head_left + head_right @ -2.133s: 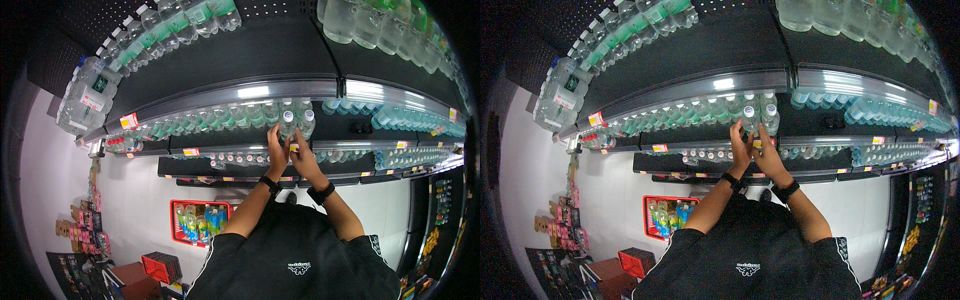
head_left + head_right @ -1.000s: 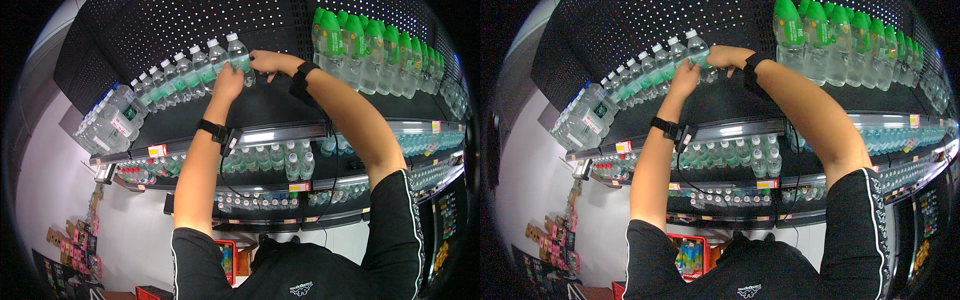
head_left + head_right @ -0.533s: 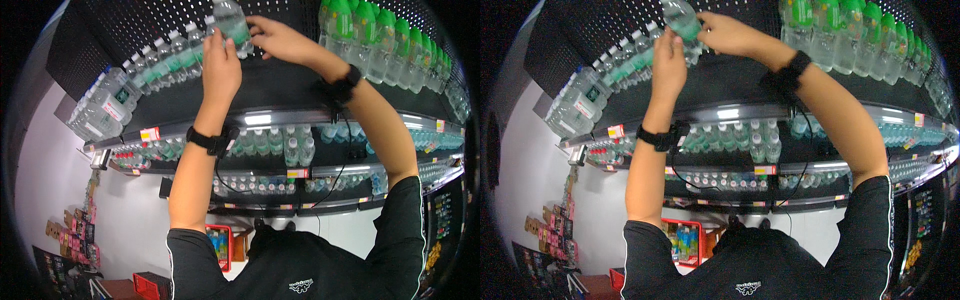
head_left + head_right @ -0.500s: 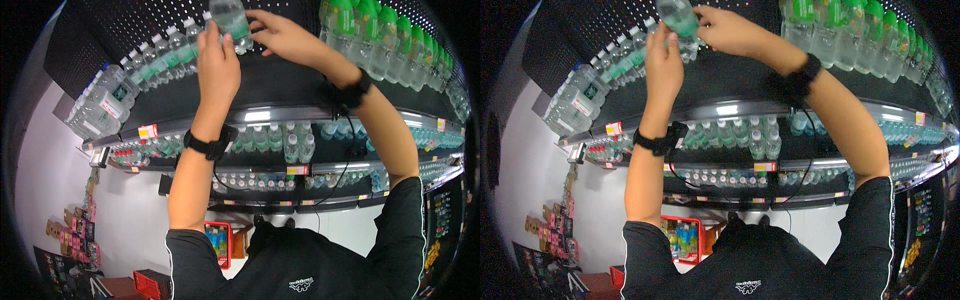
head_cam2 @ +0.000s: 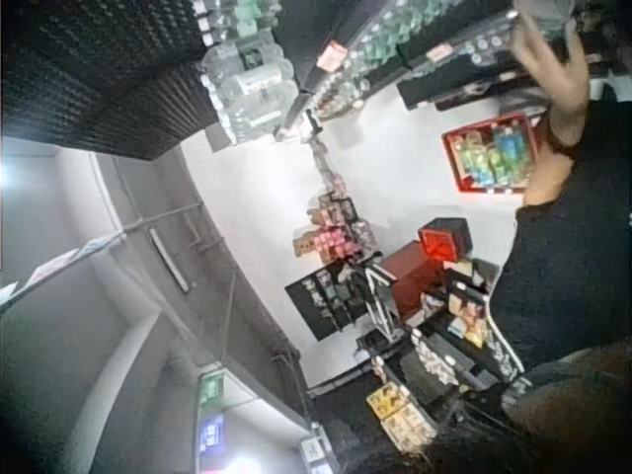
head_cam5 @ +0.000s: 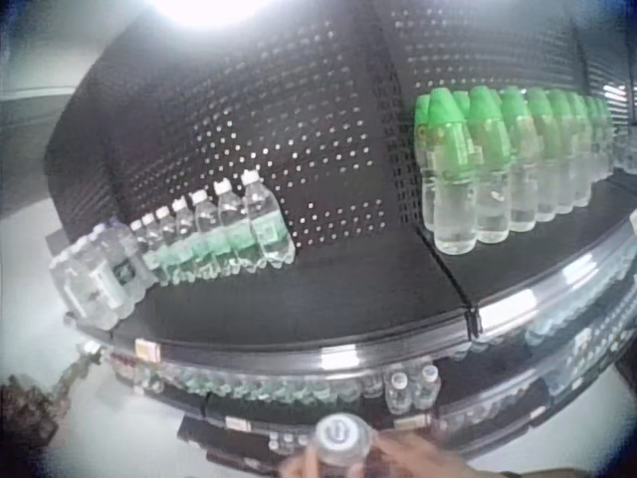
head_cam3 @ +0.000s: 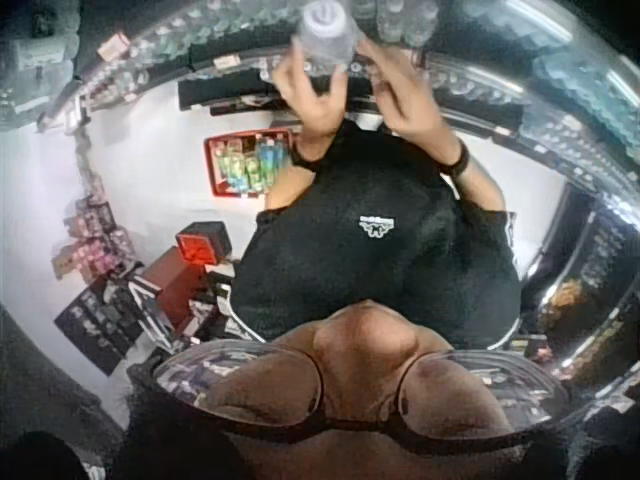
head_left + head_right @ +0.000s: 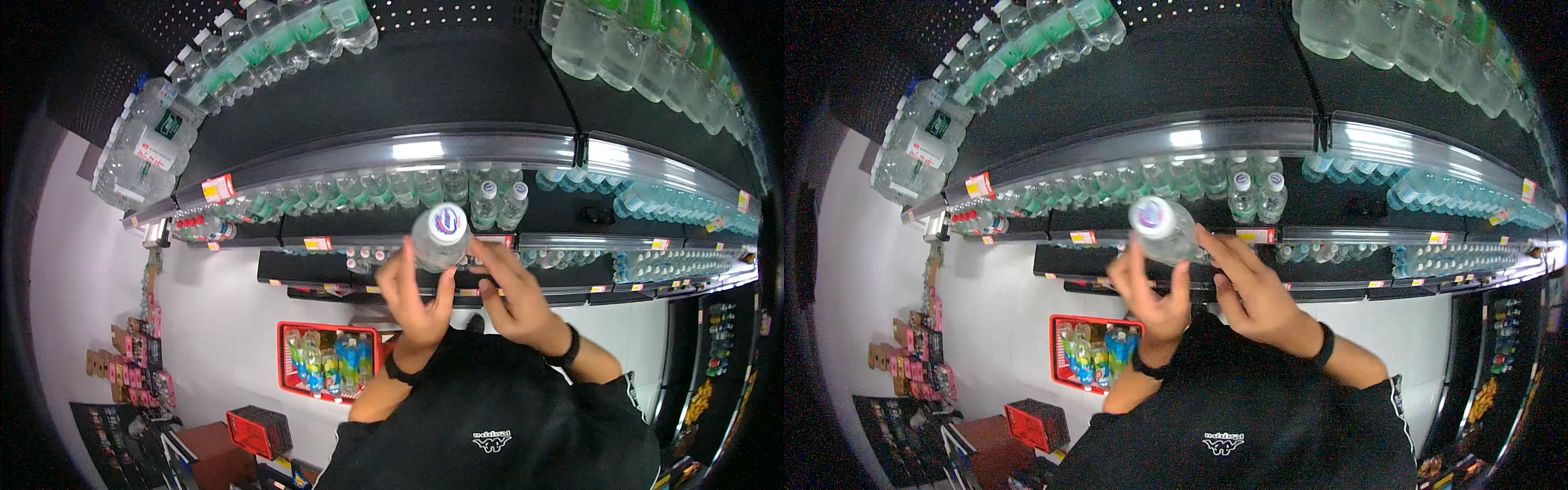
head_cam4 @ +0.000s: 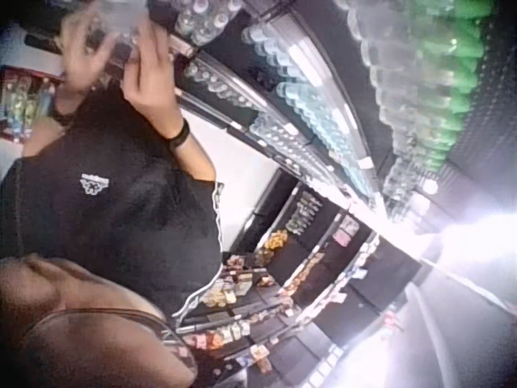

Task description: The person picks up several bottles of water and sports drinks one at a time and places them onto a shelf.

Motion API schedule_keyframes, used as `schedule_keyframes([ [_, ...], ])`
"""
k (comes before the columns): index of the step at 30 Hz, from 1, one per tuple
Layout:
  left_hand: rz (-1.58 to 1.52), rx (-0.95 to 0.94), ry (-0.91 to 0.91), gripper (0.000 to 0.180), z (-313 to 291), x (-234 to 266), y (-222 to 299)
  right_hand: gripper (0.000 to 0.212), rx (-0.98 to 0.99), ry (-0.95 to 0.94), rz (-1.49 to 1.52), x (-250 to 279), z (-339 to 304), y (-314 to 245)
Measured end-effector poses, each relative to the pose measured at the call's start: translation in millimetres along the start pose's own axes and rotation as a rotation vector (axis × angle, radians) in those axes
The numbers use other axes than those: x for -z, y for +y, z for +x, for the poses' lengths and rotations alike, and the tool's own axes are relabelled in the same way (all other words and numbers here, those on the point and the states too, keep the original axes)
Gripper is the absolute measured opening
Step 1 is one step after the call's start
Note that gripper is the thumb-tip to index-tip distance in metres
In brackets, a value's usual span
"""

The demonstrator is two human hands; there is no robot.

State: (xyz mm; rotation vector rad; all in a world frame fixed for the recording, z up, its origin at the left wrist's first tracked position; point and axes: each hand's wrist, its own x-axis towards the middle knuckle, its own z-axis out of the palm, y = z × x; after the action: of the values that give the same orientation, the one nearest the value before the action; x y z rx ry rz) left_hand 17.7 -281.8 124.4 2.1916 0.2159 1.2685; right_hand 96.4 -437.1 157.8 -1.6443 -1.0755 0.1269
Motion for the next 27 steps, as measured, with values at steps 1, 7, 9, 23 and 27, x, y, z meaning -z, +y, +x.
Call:
schedule_keyframes([
  [1, -0.006, 0.035, 0.011, 0.068, -20.2, -12.6, -19.6, 0.065, -0.071, 0.020, 0.117, -20.4, -7.3, 21.2],
  [7, -0.081, 0.145, -0.180, 0.063, -59.6, -81.0, -95.9, 0.073, -0.104, 0.095, 0.028, -62.6, -28.6, 131.8],
  [9, -0.106, 0.166, -0.200, 0.063, -62.3, -97.8, -109.0, 0.076, -0.127, 0.102, 0.053, -68.1, -25.6, 150.9],
  [23, -0.300, 0.366, -0.172, 0.058, -62.8, -143.9, -140.9, 0.079, -0.224, 0.049, 0.154, -86.3, -31.2, 196.4],
  [27, -0.234, 0.373, -0.222, 0.058, -61.9, -146.3, -135.9, 0.084, -0.287, 0.091, 0.278, -87.2, -33.1, 200.2],
])
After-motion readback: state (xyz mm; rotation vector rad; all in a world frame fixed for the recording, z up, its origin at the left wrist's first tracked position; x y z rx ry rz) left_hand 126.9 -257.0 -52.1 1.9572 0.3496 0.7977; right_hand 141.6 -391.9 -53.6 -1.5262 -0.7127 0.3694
